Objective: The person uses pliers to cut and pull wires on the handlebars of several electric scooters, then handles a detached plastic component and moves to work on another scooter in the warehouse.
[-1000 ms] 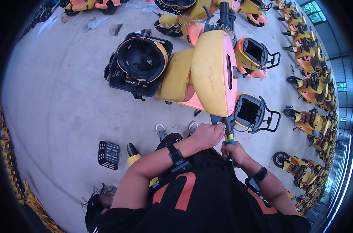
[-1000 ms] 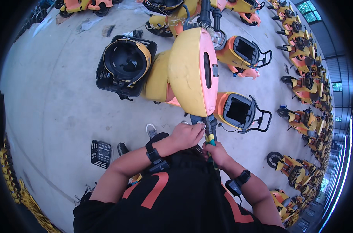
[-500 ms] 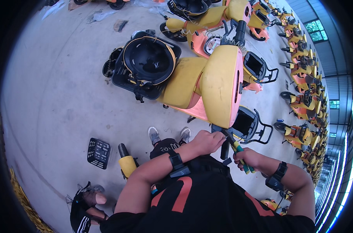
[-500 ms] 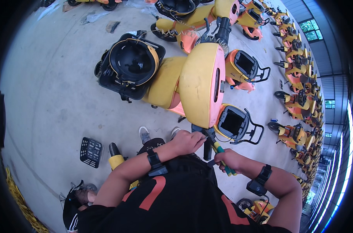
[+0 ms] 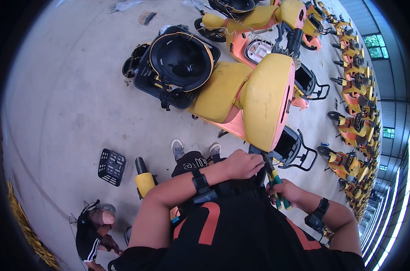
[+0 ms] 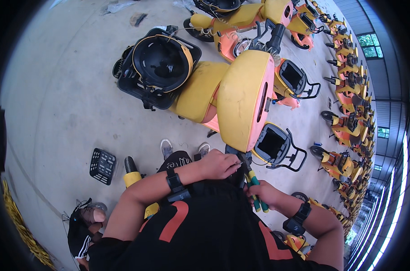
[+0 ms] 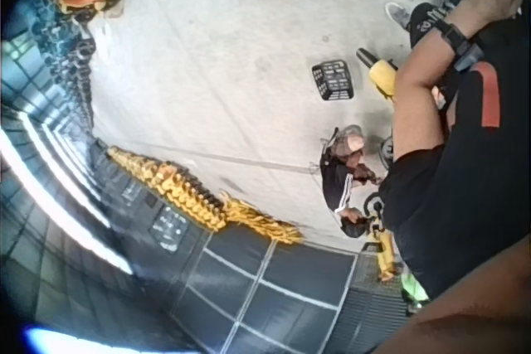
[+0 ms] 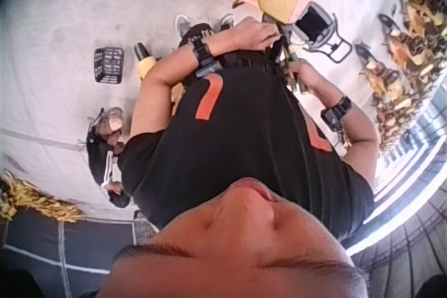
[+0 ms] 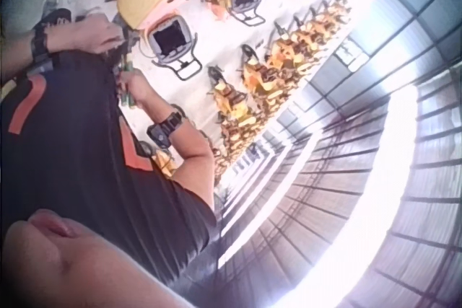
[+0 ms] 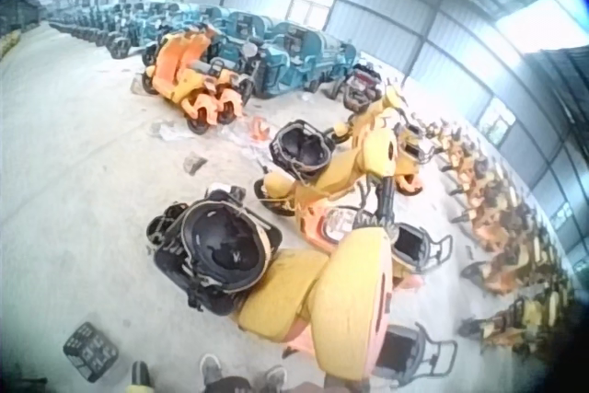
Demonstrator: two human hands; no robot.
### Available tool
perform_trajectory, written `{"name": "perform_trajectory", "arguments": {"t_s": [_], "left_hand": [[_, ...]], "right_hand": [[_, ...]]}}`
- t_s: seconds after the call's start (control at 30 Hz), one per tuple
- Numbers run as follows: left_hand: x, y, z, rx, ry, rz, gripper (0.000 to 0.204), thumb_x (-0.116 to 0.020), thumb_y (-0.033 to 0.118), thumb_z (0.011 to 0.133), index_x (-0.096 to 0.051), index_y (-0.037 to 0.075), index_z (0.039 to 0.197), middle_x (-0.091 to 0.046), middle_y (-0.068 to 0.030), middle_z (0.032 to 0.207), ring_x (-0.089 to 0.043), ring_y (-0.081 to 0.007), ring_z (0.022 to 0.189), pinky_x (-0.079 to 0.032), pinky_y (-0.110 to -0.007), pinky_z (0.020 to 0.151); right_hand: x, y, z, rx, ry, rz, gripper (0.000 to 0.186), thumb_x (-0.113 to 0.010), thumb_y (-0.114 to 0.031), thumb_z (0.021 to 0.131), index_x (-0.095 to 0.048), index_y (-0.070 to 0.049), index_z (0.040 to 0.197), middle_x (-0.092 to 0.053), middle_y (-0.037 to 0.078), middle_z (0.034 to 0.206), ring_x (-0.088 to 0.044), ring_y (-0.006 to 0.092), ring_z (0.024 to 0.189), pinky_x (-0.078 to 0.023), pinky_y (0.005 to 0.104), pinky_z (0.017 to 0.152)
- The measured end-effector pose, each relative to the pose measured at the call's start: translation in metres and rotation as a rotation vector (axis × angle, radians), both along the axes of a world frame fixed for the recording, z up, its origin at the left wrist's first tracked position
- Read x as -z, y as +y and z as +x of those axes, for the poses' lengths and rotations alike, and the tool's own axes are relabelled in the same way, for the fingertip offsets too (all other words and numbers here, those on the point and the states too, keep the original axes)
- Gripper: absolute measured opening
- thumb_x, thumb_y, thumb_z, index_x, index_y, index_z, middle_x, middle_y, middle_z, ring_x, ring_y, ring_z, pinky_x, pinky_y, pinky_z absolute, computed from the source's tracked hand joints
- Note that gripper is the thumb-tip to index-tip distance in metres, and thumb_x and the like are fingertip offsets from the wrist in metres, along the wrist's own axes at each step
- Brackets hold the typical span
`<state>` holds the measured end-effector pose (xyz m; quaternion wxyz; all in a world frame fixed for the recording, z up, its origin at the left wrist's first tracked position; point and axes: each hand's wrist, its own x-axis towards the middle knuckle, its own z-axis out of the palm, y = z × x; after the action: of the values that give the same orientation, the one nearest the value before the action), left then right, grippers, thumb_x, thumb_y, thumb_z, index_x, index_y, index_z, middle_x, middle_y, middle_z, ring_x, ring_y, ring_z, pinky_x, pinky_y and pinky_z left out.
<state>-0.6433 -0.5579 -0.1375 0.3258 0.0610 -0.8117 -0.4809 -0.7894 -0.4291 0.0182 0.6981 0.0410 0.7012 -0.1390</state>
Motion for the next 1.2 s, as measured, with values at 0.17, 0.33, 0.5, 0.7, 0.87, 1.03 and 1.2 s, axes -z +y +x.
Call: {"name": "perform_trajectory", "arguments": {"t_s": [0.17, 0.33, 0.5, 0.7, 0.87, 1.03, 1.2], "left_hand": [[-0.001, 0.002, -0.007, 0.028, 0.010, -0.045, 0.014, -0.066, 0.019, 0.086, -0.059, 0.007, 0.087, -0.064, -0.0064, 0.072, -0.062, -0.0280, 0.055, -0.049, -0.037, 0.048], [-0.003, 0.001, -0.007, 0.068, -0.056, 0.015, 0.013, -0.065, 0.017, 0.087, -0.059, 0.006, 0.087, -0.063, -0.0091, 0.069, -0.062, -0.0289, 0.053, -0.050, -0.038, 0.048], [-0.006, 0.003, -0.006, 0.103, -0.123, 0.135, 0.016, -0.063, 0.018, 0.089, -0.057, 0.004, 0.089, -0.069, -0.0116, 0.076, -0.066, -0.0307, 0.060, -0.053, -0.039, 0.053], [-0.018, -0.006, -0.003, 0.115, -0.169, 0.230, 0.017, -0.064, 0.019, 0.088, -0.057, 0.003, 0.088, -0.070, -0.0121, 0.078, -0.067, -0.0293, 0.062, -0.053, -0.039, 0.056], [-0.012, 0.002, -0.001, 0.082, -0.194, 0.207, 0.019, -0.065, 0.018, 0.088, -0.055, 0.003, 0.093, -0.071, -0.0117, 0.079, -0.069, -0.0293, 0.068, -0.054, -0.038, 0.058], [-0.029, 0.014, 0.002, -0.084, -0.328, 0.110, 0.022, -0.063, 0.024, 0.090, -0.054, 0.005, 0.097, -0.069, -0.0090, 0.071, -0.066, -0.0283, 0.058, -0.052, -0.040, 0.053], [-0.036, 0.011, 0.004, -0.040, -0.409, 0.065, 0.023, -0.066, 0.021, 0.088, -0.054, 0.003, 0.096, -0.071, -0.0103, 0.079, -0.069, -0.0284, 0.067, -0.054, -0.039, 0.056]], "right_hand": [[0.032, 0.016, 0.001, 0.078, -0.082, -0.128, 0.042, -0.055, -0.001, 0.073, -0.053, 0.004, 0.115, -0.061, 0.013, 0.100, -0.064, 0.0243, 0.083, -0.052, 0.0341, 0.076], [0.048, 0.006, -0.002, 0.089, -0.077, -0.309, 0.057, -0.051, 0.010, 0.066, -0.050, 0.005, 0.124, -0.060, 0.017, 0.117, -0.062, 0.0267, 0.107, -0.052, 0.0354, 0.092], [0.060, 0.014, 0.014, 0.103, -0.014, -0.439, 0.059, -0.049, 0.008, 0.064, -0.052, 0.006, 0.124, -0.063, 0.015, 0.116, -0.062, 0.0248, 0.107, -0.050, 0.0331, 0.093], [0.061, 0.014, 0.025, 0.116, 0.051, -0.469, 0.058, -0.050, 0.006, 0.064, -0.056, 0.006, 0.122, -0.066, 0.013, 0.113, -0.062, 0.0205, 0.104, -0.048, 0.0299, 0.090], [0.051, 0.025, 0.035, 0.145, 0.259, -0.392, 0.041, -0.063, -0.010, 0.079, -0.056, 0.005, 0.117, -0.066, 0.012, 0.105, -0.063, 0.0219, 0.097, -0.048, 0.0325, 0.088], [0.030, 0.050, 0.034, -0.548, 0.597, -0.258, 0.036, -0.066, -0.025, 0.082, -0.061, 0.005, 0.100, -0.065, 0.026, 0.096, -0.066, 0.0375, 0.090, -0.051, 0.0410, 0.079], [0.026, 0.044, 0.041, -0.450, 0.540, -0.185, 0.026, -0.062, -0.012, 0.083, -0.063, 0.006, 0.100, -0.068, 0.024, 0.098, -0.067, 0.0356, 0.094, -0.052, 0.0380, 0.081]]}}
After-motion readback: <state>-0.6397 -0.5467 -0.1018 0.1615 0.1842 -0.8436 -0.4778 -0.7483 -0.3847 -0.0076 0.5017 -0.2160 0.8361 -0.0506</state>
